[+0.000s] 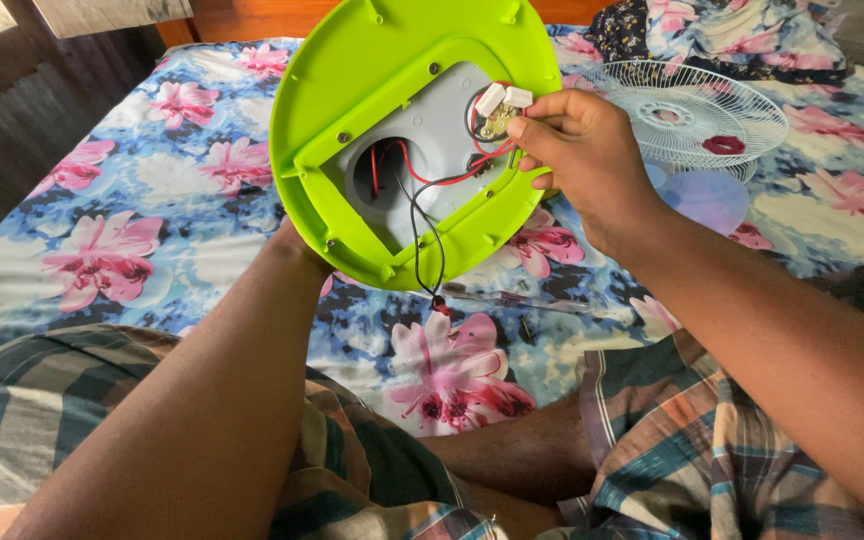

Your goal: The person disassembles a green electric fan by removing the rear cover, detaching the motor housing from the stand, and loosening screws with a screwdriver. They handle the fan parts and wires on a floral bedsheet.

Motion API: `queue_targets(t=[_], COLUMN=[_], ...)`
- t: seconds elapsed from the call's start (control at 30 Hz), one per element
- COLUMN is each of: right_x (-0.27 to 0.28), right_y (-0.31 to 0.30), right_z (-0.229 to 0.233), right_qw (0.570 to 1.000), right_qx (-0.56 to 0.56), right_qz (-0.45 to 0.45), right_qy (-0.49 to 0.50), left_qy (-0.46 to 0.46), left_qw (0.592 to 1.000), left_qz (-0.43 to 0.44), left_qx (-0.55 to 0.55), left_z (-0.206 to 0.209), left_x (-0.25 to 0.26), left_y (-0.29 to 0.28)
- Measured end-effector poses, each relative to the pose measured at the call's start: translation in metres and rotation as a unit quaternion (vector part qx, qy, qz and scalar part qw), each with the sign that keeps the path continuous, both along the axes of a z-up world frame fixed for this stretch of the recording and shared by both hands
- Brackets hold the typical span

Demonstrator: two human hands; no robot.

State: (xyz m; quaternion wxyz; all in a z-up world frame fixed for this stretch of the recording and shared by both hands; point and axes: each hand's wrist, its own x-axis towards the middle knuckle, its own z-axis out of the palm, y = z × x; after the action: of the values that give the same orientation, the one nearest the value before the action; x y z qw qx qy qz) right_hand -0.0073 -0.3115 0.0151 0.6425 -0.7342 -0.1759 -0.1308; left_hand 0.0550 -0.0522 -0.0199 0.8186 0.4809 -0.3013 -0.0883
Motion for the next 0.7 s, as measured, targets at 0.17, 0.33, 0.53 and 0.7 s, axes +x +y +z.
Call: queue_targets(t=[0.17,0.33,0.53,0.7], right_x=[0.000,0.001,0.007,0.017], right_y=[0.000,0.000,-0.005,-0.020], right_z=[0.000,-0.002,-0.003,0.000], right_qw=[1.000,1.000,1.000,0.998], right_qx=[-0.008,-0.008,-0.014,-0.018], right_qz=[-0.005,-0.002,0.004,-0.033], right_qy=[0.005,0.005,0.017,0.057], left_qy=[0.001,0.000,0.002,0.009], left_qw=[1.000,1.000,1.000,1.000], left_qz=[-0.002,-0.002,-0.002,-0.008], left_qx=[0.002,0.005,0.009,0.016], left_z=[0.000,0.000,-0.003,-0.016], left_x=[-0.002,-0.004,-0.004,-0.004], left_y=[0.000,0.000,0.004,0.013])
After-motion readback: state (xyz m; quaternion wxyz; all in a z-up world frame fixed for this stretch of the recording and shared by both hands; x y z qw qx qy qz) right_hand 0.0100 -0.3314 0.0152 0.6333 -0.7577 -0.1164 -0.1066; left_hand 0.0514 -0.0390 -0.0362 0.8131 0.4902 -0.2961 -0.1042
